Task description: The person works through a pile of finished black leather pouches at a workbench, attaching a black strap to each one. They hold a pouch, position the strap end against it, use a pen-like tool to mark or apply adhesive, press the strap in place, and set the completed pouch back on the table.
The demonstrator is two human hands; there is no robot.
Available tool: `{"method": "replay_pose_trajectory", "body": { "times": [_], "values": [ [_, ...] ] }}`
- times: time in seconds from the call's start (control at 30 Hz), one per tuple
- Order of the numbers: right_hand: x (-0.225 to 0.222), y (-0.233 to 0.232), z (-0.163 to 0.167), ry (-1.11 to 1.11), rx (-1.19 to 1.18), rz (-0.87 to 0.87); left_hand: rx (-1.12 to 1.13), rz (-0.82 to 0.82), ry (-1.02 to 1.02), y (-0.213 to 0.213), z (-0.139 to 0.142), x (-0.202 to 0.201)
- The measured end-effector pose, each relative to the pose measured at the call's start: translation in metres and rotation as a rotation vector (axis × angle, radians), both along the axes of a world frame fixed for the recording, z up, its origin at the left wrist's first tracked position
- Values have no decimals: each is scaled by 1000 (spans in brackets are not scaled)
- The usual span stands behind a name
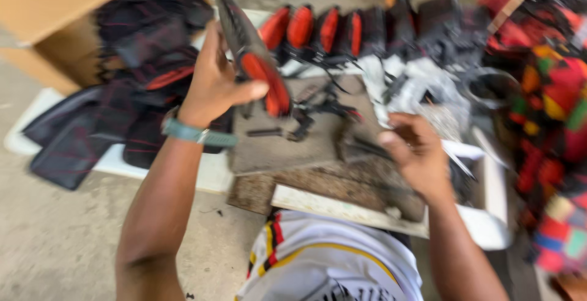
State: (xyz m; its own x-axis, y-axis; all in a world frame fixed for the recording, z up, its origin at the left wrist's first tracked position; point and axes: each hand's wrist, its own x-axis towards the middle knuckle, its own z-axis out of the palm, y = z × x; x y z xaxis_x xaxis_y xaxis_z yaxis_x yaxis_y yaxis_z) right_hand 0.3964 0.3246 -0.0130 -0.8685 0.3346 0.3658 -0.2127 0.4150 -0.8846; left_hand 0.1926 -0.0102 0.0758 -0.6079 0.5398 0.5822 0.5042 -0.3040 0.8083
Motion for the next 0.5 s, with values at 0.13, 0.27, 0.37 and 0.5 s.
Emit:
{"method": "replay_pose_trajectory", "body": {
  "times": [0.13,0.27,0.37,0.5],
  "values": [
    [38,-32,-12,154,-357,429,-234,-491,-178,55,-29,73],
    [47,-57,-13,112,-409,390,-369,-338,261,104,-35,110],
    [52,-55,-8,230,-231,168,-324,69,421,114,-29,133],
    [62,-36,9,429,160,135,-422,233,262,107,-19,148]
  ]
}}
